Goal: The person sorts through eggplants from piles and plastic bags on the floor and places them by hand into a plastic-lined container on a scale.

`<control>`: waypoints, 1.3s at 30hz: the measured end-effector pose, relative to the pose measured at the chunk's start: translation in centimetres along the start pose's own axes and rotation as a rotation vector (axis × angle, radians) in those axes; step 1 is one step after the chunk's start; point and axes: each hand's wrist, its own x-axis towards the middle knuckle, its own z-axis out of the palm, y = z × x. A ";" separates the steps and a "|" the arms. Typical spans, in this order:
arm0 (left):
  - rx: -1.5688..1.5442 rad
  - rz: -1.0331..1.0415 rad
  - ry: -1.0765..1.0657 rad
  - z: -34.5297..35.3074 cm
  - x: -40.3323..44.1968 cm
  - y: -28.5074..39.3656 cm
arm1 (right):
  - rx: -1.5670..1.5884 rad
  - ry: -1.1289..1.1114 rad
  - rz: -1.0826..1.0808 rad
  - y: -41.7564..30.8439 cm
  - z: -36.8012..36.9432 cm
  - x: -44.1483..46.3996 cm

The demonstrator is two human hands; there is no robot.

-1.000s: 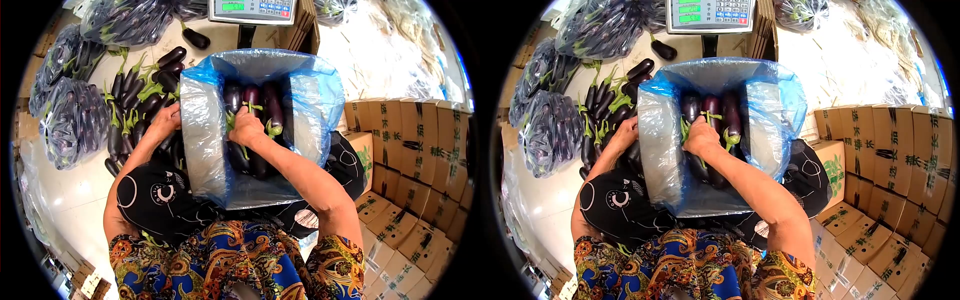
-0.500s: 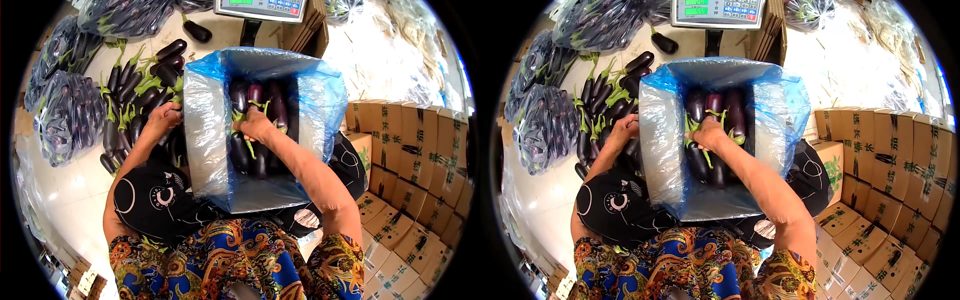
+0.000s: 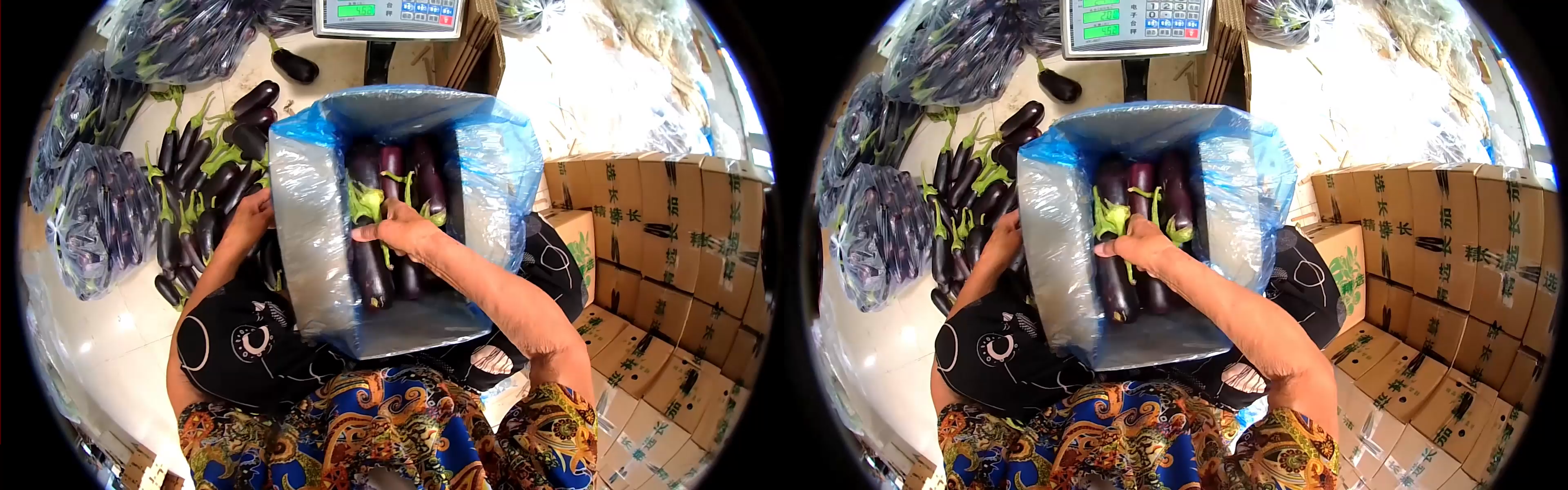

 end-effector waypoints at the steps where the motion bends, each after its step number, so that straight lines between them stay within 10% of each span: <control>1: 0.022 -0.056 0.019 -0.1 -0.4 -0.4 | 0.101 -0.056 0.074 -1.6 -0.4 -1.7; 6: 0.027 -0.189 0.110 -1.3 -0.7 -1.4 | -0.609 0.222 -0.203 2.1 3.9 0.4; 22: -0.181 -0.095 -0.112 -3.8 -4.0 6.3 | -0.816 0.220 -0.349 0.9 1.5 -3.2; 25: -0.282 -0.087 -0.207 -4.0 -5.1 6.7 | -0.554 0.504 -0.803 1.5 -2.8 -7.5; 27: -0.164 -0.035 -0.199 -4.2 -6.5 8.7 | -0.229 0.621 -0.556 1.3 -5.3 -10.2; 32: -0.356 -0.023 0.164 -4.4 -9.9 4.9 | -0.676 1.049 -0.460 8.7 -11.7 -9.5; 39: -0.719 -0.145 0.788 -3.0 -19.9 -3.0 | -0.132 0.397 -0.263 12.4 -10.3 -8.8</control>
